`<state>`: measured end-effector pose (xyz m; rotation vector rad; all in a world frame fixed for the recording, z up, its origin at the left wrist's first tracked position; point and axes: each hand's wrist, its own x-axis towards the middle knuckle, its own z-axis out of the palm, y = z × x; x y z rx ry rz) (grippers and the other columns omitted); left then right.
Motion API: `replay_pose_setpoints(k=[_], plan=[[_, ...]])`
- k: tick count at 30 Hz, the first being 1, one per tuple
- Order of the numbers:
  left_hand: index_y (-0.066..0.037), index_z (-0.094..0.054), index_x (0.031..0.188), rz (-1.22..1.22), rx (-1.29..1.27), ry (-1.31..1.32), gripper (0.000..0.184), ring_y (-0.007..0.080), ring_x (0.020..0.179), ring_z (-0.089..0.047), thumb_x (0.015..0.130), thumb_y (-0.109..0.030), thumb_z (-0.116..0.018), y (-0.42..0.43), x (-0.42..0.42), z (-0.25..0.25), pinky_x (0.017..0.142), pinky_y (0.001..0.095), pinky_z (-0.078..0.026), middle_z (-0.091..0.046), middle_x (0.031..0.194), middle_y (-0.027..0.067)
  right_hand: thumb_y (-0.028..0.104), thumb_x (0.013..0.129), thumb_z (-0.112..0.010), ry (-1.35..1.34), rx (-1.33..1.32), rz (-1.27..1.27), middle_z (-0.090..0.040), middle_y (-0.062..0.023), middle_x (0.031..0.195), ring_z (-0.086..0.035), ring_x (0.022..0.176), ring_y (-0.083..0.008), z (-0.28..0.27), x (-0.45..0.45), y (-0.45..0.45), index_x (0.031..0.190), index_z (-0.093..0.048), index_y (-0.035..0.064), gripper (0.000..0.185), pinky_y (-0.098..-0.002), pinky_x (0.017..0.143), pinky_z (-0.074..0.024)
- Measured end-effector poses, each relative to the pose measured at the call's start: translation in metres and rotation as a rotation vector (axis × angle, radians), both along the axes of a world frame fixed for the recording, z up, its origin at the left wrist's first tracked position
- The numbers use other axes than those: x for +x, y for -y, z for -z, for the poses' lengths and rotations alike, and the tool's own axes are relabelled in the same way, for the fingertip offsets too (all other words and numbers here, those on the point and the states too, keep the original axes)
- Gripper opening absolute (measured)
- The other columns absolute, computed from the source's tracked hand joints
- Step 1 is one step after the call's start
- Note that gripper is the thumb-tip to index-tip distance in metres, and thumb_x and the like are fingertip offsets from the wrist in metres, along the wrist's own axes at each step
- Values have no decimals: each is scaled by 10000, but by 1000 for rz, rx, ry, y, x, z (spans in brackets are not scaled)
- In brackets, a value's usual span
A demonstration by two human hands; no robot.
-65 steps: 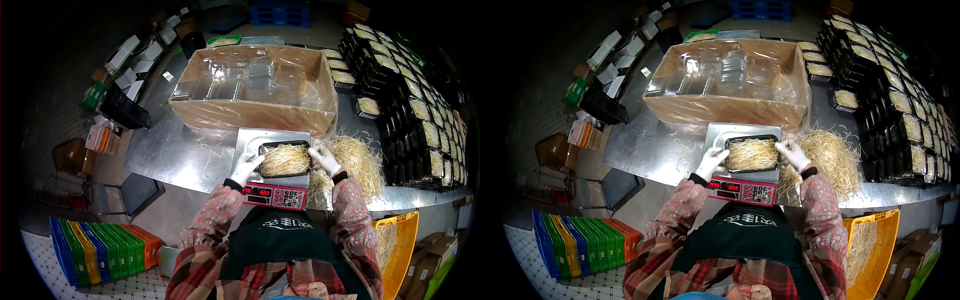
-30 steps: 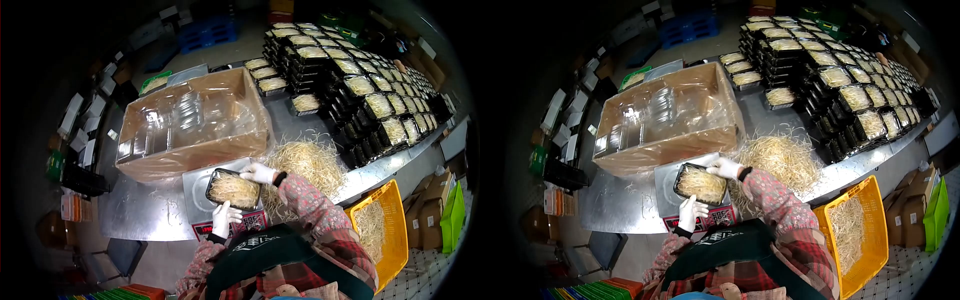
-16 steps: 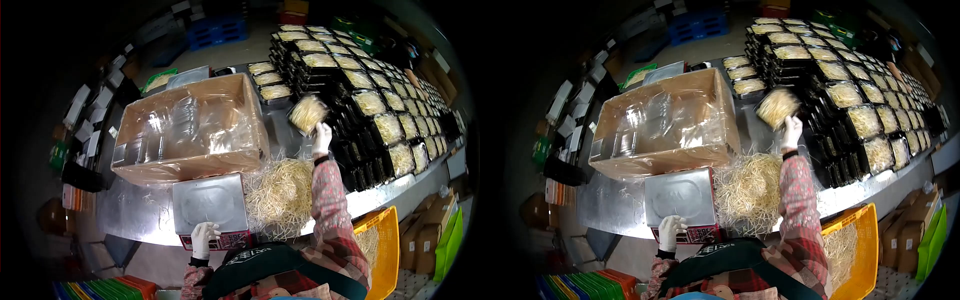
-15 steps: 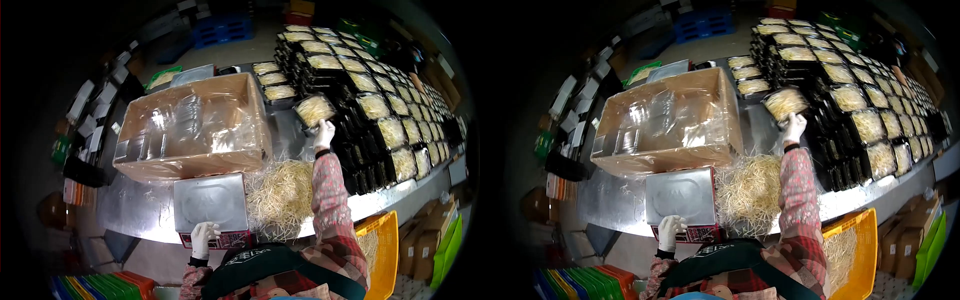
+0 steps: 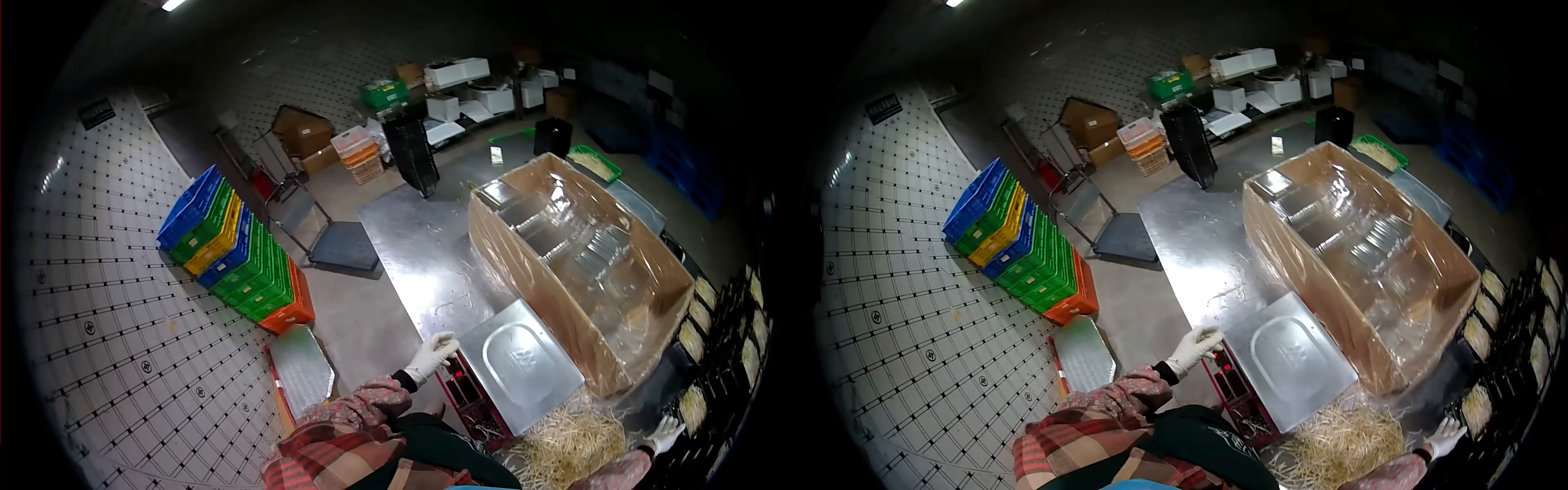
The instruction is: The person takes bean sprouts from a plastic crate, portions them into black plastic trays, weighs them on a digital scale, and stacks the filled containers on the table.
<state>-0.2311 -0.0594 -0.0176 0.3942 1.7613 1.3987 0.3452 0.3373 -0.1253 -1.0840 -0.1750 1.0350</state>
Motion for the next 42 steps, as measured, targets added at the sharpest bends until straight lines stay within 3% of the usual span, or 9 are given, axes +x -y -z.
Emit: replay_pose_setpoints(k=[7, 14, 17, 26, 30, 31, 37, 40, 42], plan=[[61, -310, 1452, -421, 327, -225, 788, 265, 1291, -476, 878, -257, -745, -13, -148, -18, 1079, 358, -398, -454, 1422, 210, 293, 1042, -389, 620, 386, -161, -524, -199, 1362, -535, 1222, -281, -200, -162, 65, 1426, -439, 22, 472, -397, 1047, -404], [-19, -224, 1517, -472, 541, -323, 834, 270, 1452, -245, 918, -386, -676, -39, -377, -54, 1174, 371, -221, -244, 1562, 212, 433, 1019, -421, 1025, 1007, -780, -322, -130, 1552, -367, 1394, -271, -341, -485, 116, 1507, -313, 57, 625, -423, 1144, -286], [-42, -154, 1545, -398, 649, -342, 877, 239, 1482, -160, 936, -461, -626, -89, -509, -33, 1190, 353, -134, -175, 1599, 167, 166, 998, -473, 1000, 1073, -874, -418, -133, 1494, -392, 1380, -240, -338, -657, 94, 1456, -403, 10, 489, -351, 1139, -297], [-43, -61, 1554, -375, 598, -140, 854, 231, 1501, -56, 981, -505, -494, -210, -701, -26, 1203, 357, -67, -77, 1628, 129, 481, 998, -497, 653, 573, -1235, -620, -114, 1253, -539, 1184, -181, -174, -1139, -57, 1290, -576, -18, 584, -301, 1042, -382], [-105, -30, 1566, -378, 523, -189, 844, 241, 1503, -27, 983, -552, -446, -229, -740, -22, 1205, 389, -46, -25, 1637, 106, 591, 982, -437, 658, 400, -1212, -668, -91, 1130, -599, 1035, -177, -134, -1229, -78, 1221, -632, -9, 674, -290, 959, -435], [-91, -30, 1564, -370, 537, -184, 849, 232, 1506, 8, 983, -545, -450, -234, -749, -19, 1207, 384, -38, 2, 1638, 97, 768, 912, -286, 565, 422, -1375, -499, -70, 1448, -439, 1342, -253, -119, -1242, -85, 1462, -439, 145, 844, -480, 1039, -341], [-165, 72, 1561, -285, 446, -199, 863, 199, 1500, 74, 976, -642, -347, -277, -785, -13, 1199, 385, 31, 104, 1635, 33, 615, 997, -343, 31, 424, -1382, -531, -90, 1381, -489, 1233, -185, -117, -1267, -53, 1405, -468, -17, 762, -286, 1082, -339], [-117, -242, 1503, -294, 599, 233, 786, 244, 1383, -262, 953, -657, -395, -288, -786, -6, 1142, 395, -210, -275, 1522, 64, 527, 1032, -321, 337, 424, -1241, -466, -145, 1452, -421, 1336, -222, -107, -1239, -11, 1435, -402, -39, 699, -285, 1112, -312], [-94, -495, 1401, -216, 609, 570, 700, 254, 1220, -514, 954, -629, -430, -276, -772, -26, 1037, 388, -420, -557, 1354, 75, 231, 1067, -210, 796, 459, -1190, -383, -240, 1487, -343, 1406, -309, -94, -1216, 30, 1485, -285, -30, 499, -322, 1168, -245]])
